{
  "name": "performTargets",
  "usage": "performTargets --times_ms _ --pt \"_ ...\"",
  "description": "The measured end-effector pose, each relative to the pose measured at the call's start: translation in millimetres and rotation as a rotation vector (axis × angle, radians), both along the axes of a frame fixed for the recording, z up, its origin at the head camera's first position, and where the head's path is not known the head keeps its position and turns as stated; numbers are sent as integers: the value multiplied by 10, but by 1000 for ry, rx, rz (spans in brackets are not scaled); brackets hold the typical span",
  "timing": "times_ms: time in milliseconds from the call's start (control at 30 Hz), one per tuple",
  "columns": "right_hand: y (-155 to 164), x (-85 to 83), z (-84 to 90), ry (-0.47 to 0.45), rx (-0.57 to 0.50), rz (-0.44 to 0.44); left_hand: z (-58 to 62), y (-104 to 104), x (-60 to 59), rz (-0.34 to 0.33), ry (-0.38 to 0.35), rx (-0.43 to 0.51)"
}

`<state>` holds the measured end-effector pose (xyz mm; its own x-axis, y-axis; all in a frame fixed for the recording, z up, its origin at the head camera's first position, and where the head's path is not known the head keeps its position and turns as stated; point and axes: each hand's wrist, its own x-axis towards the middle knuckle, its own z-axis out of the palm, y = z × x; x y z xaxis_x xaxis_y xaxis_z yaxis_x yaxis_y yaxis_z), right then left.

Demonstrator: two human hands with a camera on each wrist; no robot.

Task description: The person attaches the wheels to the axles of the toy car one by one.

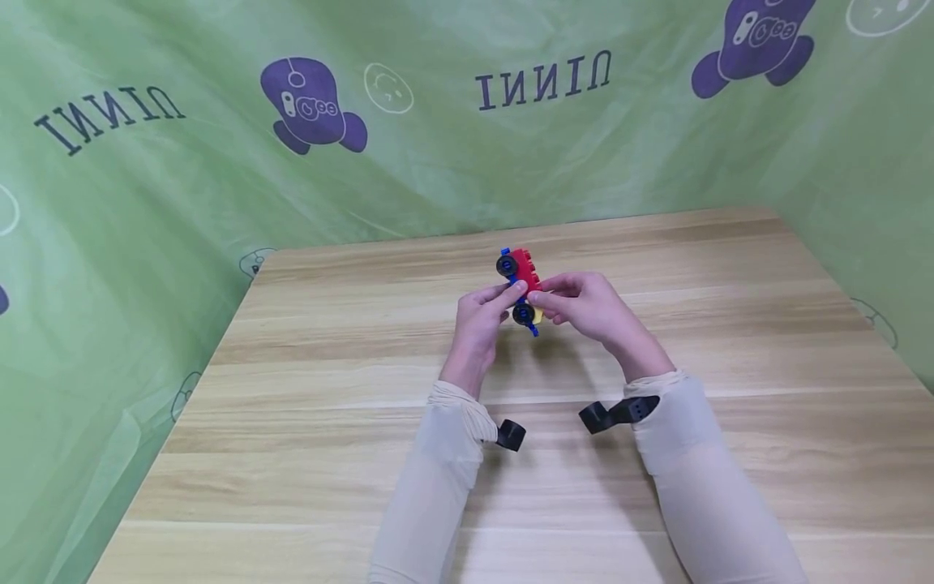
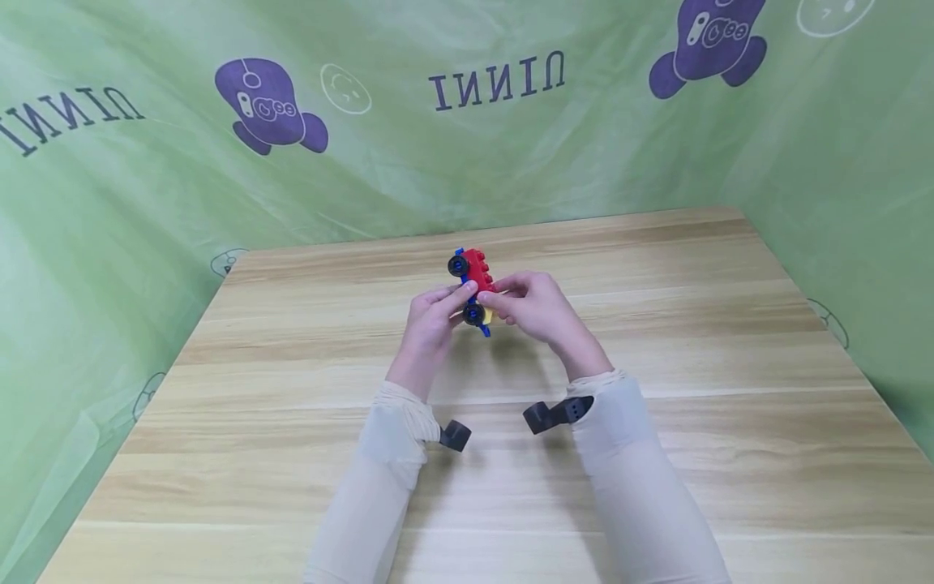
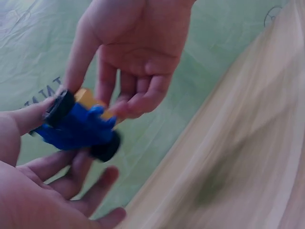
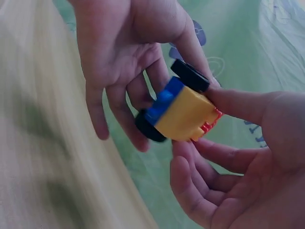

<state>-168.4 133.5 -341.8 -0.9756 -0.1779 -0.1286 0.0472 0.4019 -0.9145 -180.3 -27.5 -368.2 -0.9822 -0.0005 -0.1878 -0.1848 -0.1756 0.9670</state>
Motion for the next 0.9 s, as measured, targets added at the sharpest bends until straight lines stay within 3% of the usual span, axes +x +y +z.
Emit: performTargets --times_ms 200,467,633,900 --pt "-40 -12 -67 72 193 -118 -2 -91 -13 6 -59 -143" --pt "-112 -6 -247 181 496 -311 13 -142 -22 61 -23 -90" --pt "-186 4 -335 224 582 -303 29 -124 -25 44 -11 -72" --pt "-265 13 -461 269 620 -289 45 -93 -22 28 -12 -69"
